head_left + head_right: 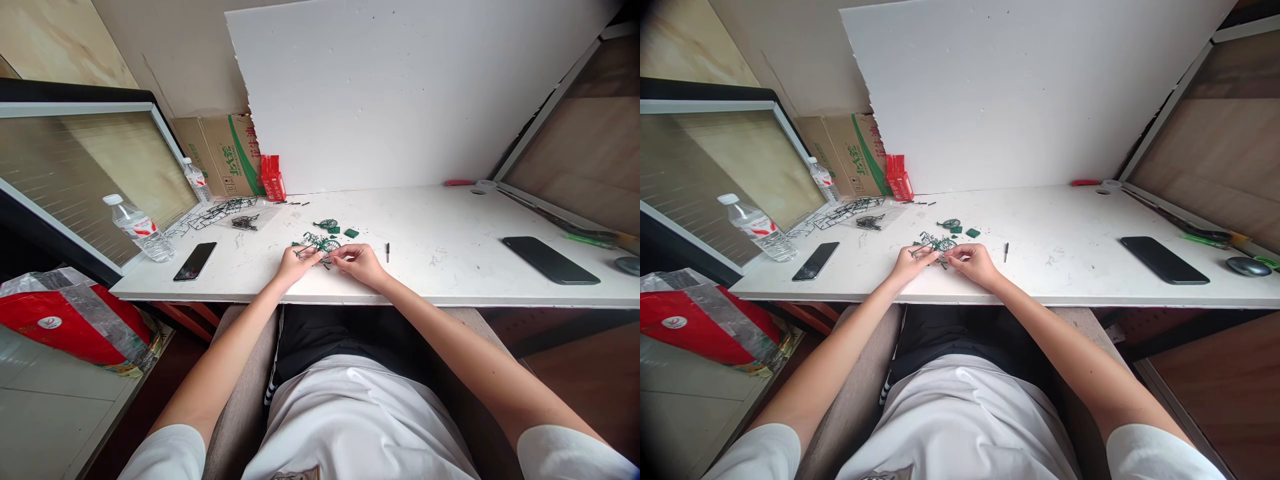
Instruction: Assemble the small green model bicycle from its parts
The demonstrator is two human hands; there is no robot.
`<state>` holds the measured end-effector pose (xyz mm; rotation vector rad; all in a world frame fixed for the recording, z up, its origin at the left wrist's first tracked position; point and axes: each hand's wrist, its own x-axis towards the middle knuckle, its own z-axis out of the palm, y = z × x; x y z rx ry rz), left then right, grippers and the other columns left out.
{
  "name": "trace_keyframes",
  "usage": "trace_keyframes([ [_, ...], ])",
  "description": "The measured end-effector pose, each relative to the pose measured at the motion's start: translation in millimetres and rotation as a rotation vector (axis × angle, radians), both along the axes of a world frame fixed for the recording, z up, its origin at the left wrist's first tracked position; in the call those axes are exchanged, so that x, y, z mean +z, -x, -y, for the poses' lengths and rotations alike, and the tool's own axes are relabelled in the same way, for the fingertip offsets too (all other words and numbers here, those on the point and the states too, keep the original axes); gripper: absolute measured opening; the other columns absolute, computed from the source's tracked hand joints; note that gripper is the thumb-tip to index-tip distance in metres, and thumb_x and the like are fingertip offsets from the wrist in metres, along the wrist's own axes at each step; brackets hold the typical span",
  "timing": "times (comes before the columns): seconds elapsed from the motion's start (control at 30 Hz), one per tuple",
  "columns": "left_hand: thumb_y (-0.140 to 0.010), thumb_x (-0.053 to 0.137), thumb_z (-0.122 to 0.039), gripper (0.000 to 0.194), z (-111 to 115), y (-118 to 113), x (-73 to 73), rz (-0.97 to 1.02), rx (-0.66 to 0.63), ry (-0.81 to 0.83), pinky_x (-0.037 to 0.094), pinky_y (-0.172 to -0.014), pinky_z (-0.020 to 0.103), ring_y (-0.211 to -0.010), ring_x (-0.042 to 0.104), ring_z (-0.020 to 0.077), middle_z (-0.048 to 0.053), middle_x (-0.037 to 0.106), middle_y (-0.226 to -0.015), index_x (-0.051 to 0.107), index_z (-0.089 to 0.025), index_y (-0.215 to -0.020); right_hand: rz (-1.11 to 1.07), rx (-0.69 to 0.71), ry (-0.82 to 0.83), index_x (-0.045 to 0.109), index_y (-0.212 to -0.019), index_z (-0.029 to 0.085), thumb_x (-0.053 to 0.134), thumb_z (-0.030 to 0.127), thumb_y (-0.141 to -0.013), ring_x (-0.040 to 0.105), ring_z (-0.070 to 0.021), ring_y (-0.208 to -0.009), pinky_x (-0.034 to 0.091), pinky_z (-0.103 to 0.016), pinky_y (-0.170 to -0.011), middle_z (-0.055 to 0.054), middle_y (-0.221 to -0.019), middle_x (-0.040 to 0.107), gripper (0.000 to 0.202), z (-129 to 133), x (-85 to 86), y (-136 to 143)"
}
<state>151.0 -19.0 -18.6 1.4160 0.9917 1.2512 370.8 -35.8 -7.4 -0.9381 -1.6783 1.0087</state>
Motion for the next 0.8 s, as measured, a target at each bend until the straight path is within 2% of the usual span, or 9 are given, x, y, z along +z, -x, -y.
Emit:
trace_keyframes([
  [0.53,-0.061,0.1,-0.054,0.053,4.8,-2.6,6.1,-0.009,0.021,0.018,0.065,-0.079,0.038,-0.081,0.079,0.0271,0.011,0.081,-0.092,0.077,-0.013,-0.084,0.0,-0.028,0.011,0.087,-0.092,0.019,0.086,0.051,-0.083,0.073,-0.0225,-0.074,0.063,-0.035,-0.064,-0.01,-0.094,0.083,0.033,-4.1,-7.1,-0.9],
  [0.67,-0.06,0.1,-0.055,0.054,5.9,-2.9,7.0,-0.005,0.017,0.023,0.066,-0.079,0.039,-0.082,0.079,0.0275,0.011,0.081,-0.093,0.077,-0.013,-0.085,0.01,-0.015,0.005,0.085,-0.093,0.019,0.083,0.055,-0.085,0.074,-0.0249,-0.081,0.063,-0.034,-0.062,-0.011,-0.098,0.082,0.036,-3.2,-6.9,-1.0],
  [0.8,-0.06,0.1,-0.056,0.055,6.0,-4.0,7.5,0.027,0.016,0.027,0.067,-0.08,0.041,-0.08,0.079,0.0266,0.012,0.081,-0.091,0.077,-0.012,-0.085,0.014,-0.025,-0.021,0.078,-0.103,0.02,0.082,0.057,-0.086,0.075,-0.0252,-0.083,0.061,-0.034,-0.061,-0.011,-0.099,0.081,0.041,-5.3,-8.1,-0.3],
])
